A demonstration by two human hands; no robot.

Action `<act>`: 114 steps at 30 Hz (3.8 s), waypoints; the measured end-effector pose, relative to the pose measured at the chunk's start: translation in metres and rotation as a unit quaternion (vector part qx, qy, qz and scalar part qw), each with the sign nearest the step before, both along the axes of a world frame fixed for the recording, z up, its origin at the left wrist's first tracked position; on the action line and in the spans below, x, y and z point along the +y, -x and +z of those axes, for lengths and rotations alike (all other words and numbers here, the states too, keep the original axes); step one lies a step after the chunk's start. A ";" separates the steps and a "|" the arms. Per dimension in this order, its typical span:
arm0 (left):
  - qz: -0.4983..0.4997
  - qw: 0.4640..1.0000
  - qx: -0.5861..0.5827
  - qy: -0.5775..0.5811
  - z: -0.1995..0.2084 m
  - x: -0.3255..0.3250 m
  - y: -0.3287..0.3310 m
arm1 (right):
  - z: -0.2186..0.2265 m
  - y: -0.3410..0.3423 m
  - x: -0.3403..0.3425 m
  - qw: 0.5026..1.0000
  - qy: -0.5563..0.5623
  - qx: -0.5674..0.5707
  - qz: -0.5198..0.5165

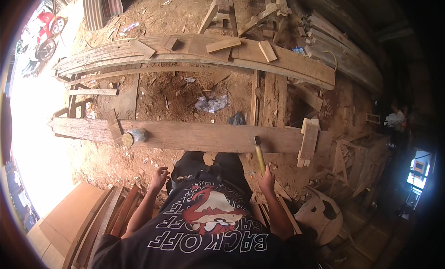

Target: The person assembles small wooden pieces on a workbench. They position a rectangular board, place a smaller piece on top, and use a hammer to drive nails into the wood to secure the pieces together.

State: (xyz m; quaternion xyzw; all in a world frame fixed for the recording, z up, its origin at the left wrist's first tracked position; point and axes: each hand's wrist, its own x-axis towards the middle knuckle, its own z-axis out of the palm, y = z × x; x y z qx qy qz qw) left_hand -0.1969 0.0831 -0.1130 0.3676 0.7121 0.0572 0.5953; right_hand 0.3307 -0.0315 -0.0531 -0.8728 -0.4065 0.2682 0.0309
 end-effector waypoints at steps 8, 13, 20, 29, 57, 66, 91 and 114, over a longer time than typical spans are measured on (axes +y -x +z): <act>0.128 0.972 0.017 0.199 -0.043 -0.023 0.062 | 0.001 0.016 0.001 0.998 -0.026 -0.048 -0.025; 0.099 0.978 0.009 0.182 -0.041 0.002 0.058 | -0.008 0.013 -0.002 0.996 -0.083 -0.018 -0.040; 0.132 0.983 -0.054 0.113 -0.025 0.049 0.022 | -0.004 -0.032 0.005 0.996 -0.029 0.070 -0.044; 0.094 0.989 -0.017 0.116 -0.010 0.044 -0.007 | -0.017 -0.083 0.029 0.997 0.071 0.025 0.029; 0.023 0.999 0.021 0.034 0.003 0.040 -0.051 | -0.006 -0.198 0.106 0.947 0.172 0.040 0.268; 0.047 0.993 0.078 0.070 0.011 0.045 -0.064 | 0.002 -0.195 0.103 0.931 -0.014 -0.068 0.359; 0.321 0.941 0.026 0.106 0.010 -0.081 -0.053 | -0.017 0.039 0.611 0.880 -0.104 -0.106 0.451; 0.212 0.972 0.070 -0.076 0.079 -0.003 -0.116 | 0.054 0.000 0.630 0.827 0.032 0.494 0.264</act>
